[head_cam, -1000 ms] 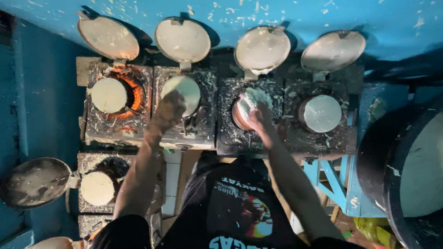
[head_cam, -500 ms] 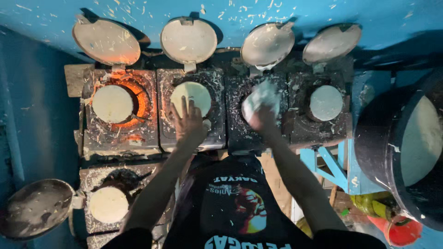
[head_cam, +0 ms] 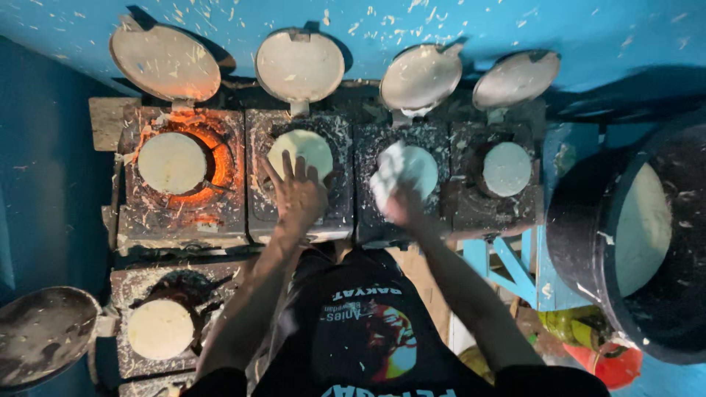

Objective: The person ladles batter from a large bowl onto round griddle pans set on gas burners, presses and flips the cooking flatbreads by hand, and stacks the finished flatbreads in a woven basket beside the stoves.

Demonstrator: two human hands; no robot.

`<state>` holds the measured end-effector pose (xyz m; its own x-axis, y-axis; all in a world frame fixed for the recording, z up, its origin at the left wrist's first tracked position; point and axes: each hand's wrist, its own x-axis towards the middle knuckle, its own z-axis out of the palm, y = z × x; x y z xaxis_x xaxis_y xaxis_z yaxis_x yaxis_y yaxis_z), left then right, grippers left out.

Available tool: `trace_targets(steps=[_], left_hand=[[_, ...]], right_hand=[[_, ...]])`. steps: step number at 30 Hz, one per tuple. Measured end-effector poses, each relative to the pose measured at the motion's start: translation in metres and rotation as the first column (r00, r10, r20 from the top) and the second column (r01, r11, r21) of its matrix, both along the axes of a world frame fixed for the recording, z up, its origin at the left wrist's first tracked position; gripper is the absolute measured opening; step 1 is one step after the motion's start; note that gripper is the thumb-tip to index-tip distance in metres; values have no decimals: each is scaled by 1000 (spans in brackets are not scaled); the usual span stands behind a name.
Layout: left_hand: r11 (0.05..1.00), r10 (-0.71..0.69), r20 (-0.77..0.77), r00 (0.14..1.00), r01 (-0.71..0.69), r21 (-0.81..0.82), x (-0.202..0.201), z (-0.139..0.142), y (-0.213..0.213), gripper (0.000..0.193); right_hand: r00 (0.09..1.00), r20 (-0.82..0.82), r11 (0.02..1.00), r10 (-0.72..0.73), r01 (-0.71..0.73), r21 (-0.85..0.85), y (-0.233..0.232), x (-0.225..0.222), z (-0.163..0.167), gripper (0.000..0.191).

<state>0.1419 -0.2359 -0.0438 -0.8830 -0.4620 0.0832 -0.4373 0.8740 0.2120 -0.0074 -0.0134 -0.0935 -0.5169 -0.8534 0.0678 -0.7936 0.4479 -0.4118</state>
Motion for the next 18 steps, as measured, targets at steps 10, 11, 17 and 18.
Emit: trace_targets(steps=[10,11,17,18], left_hand=[[981,115,-43,992,-107,159,-4,-16,2,46],[982,130,-24,991,-125,141,-5,-15,3,44],[989,136,66,989,-140,53,-8,-6,17,43],[990,135,71,988,-136,19,-7,-6,18,45]], right_hand=[[918,203,930,-340,360,-70,24,-63,40,54],[937,156,945,-313,324,-47,18,-61,36,54],[997,60,979,58,-45,-198,24,-50,29,53],[988,151,962,43,0,-272,36,-59,32,53]])
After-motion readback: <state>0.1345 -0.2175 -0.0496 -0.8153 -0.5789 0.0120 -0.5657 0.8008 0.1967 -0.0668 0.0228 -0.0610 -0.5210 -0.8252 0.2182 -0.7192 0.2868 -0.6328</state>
